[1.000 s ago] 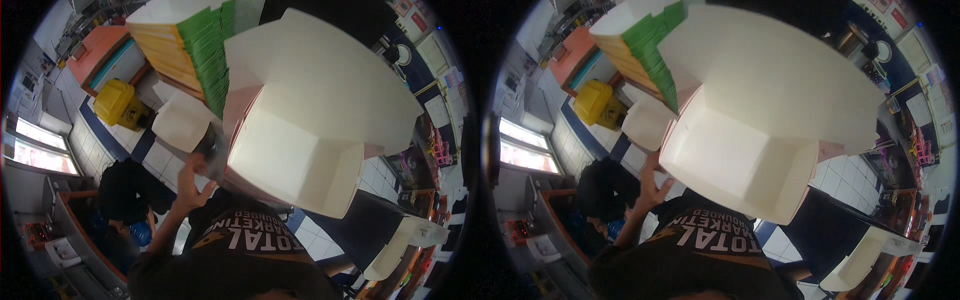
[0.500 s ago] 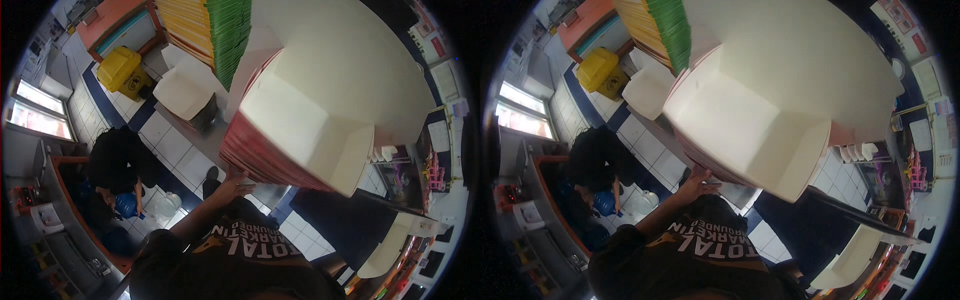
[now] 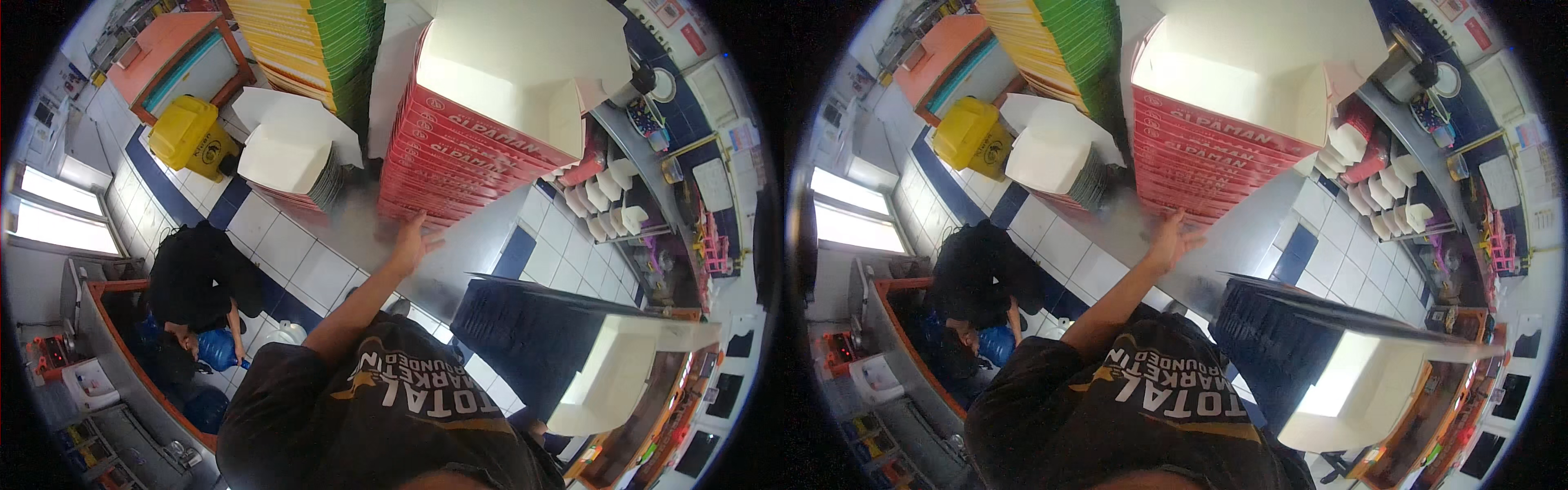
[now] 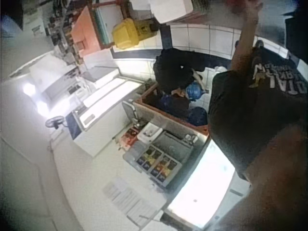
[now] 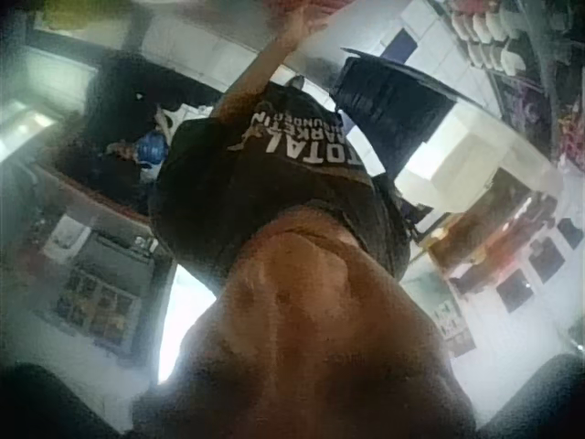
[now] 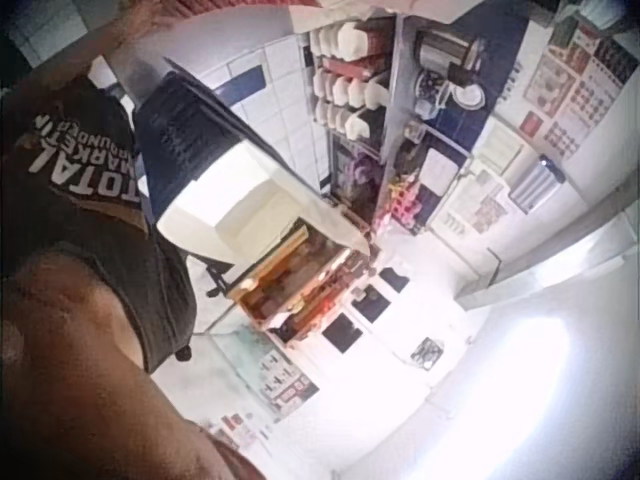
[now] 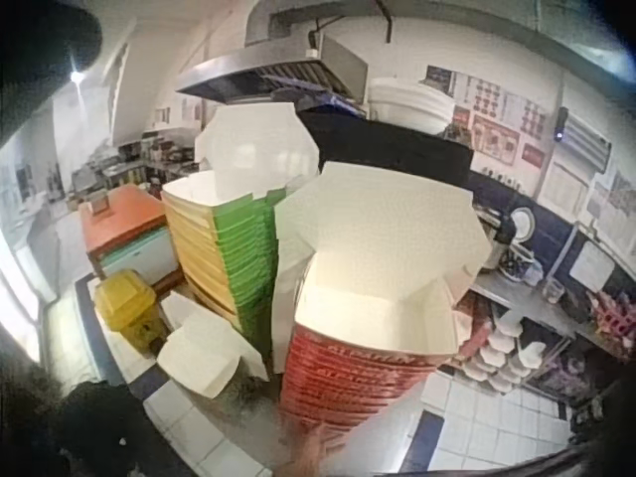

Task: Folding and stacking cardboard food packaging boxes in a commercial kitchen environment.

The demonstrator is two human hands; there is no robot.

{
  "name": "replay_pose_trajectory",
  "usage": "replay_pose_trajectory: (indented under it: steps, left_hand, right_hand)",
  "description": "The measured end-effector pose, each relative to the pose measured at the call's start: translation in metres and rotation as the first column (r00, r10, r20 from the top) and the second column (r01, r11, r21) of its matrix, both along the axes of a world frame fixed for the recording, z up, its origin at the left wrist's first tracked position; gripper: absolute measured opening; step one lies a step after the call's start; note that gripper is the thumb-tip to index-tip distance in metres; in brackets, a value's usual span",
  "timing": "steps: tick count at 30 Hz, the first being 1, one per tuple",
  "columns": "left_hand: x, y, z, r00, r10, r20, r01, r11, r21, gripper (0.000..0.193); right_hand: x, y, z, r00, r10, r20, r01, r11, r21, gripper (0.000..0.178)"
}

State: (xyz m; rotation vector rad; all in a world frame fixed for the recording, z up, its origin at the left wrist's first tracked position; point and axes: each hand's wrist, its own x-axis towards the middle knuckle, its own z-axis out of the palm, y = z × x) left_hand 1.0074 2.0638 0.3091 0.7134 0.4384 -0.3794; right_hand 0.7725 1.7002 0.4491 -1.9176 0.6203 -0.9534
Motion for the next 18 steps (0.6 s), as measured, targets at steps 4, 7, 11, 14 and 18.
replay_pose_trajectory:
  steps: [4, 7, 11, 14, 18]
  left_hand:
    - [0.0, 0.013, 0.013, 1.0, 0.009, -0.001, -0.008, 0.984, 0.176, 0.082]
    - [0.0, 0.027, 0.028, 1.0, -0.028, 0.01, 0.023, 0.955, 0.294, 0.085]
    - [-0.004, 0.072, -0.01, 0.895, -0.355, 0.271, 0.139, 0.799, 0.586, 0.071]
    - [-0.032, 0.193, -0.145, 0.907, -0.321, 0.275, 0.118, 0.816, 0.565, 0.048]
    - [-0.054, 0.15, -0.012, 0.956, 0.109, 0.272, -0.213, 0.896, 0.39, 0.046]
  right_hand:
    - [0.02, 0.042, -0.03, 0.994, 0.096, -0.044, -0.095, 0.995, 0.038, 0.018]
    - [0.04, 0.081, -0.052, 0.984, 0.166, -0.068, -0.162, 0.985, 0.059, 0.018]
    - [0.089, 0.134, -0.095, 0.952, 0.295, -0.086, -0.291, 0.955, 0.051, 0.018]
    - [0.131, 0.189, -0.1, 0.885, 0.465, -0.027, -0.464, 0.885, 0.038, 0.018]
    - [0.164, 0.227, -0.098, 0.897, 0.439, 0.048, -0.441, 0.897, 0.033, 0.012]
